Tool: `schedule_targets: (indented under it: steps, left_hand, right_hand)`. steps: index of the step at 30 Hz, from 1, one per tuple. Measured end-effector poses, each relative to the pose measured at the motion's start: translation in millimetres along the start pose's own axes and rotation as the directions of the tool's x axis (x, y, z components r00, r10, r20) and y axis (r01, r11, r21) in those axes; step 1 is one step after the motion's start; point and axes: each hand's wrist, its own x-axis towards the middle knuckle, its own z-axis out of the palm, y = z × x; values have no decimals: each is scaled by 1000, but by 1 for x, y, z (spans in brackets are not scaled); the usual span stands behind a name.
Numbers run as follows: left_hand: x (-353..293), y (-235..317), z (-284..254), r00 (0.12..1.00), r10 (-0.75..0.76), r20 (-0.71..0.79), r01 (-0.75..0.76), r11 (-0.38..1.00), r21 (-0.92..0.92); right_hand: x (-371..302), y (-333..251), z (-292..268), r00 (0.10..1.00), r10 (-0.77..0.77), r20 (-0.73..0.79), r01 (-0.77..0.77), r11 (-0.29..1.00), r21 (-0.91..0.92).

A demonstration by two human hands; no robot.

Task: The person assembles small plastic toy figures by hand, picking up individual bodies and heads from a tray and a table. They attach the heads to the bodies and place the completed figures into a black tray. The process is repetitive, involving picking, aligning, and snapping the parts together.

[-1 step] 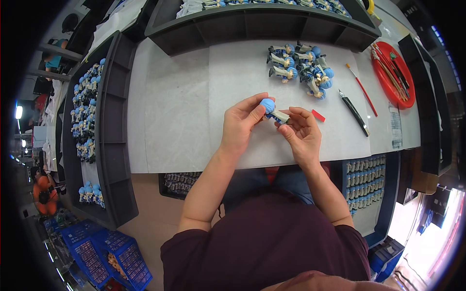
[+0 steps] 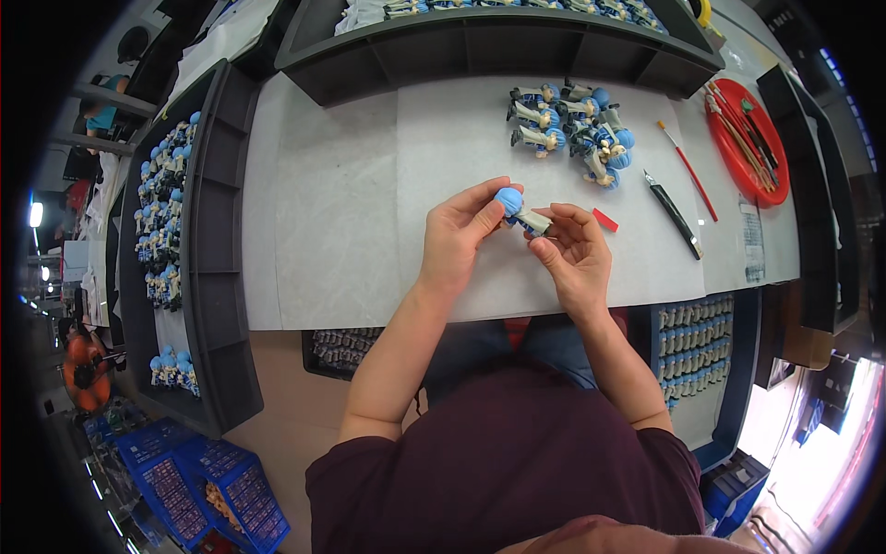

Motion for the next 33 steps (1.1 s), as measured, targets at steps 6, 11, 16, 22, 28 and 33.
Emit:
schedule_targets:
  steps: [6,11,16,22,28,33]
  left_hand:
    - [-1,0,4,999,42,25,-45,993,109]
    - [0,-5,0,999,45,26,-47,996,81]
    - [-1,-4,-1,998,46,50,-49,996,70]
    - [-1,-3,6,997,53,61,-60,992,112]
    - [0,-6,6,999,0,32,-5,991,132]
    - [0,-9,7,996,-76,54,67,987,145]
  right_hand:
    - [0,0,-1,998,-54,-24,53,998,-38]
    - [1,0,0,998,-59,-31,59,998,-19]
    - [0,0,1,998,-59,-30,59,998,-19]
    - [0,-1,1,996,-80,-47,81,997,10]
    - [-5,-33,-8,876,-475,85,390,593,-704]
    - [13,-43,-48,880,-472,58,267,388,-882]
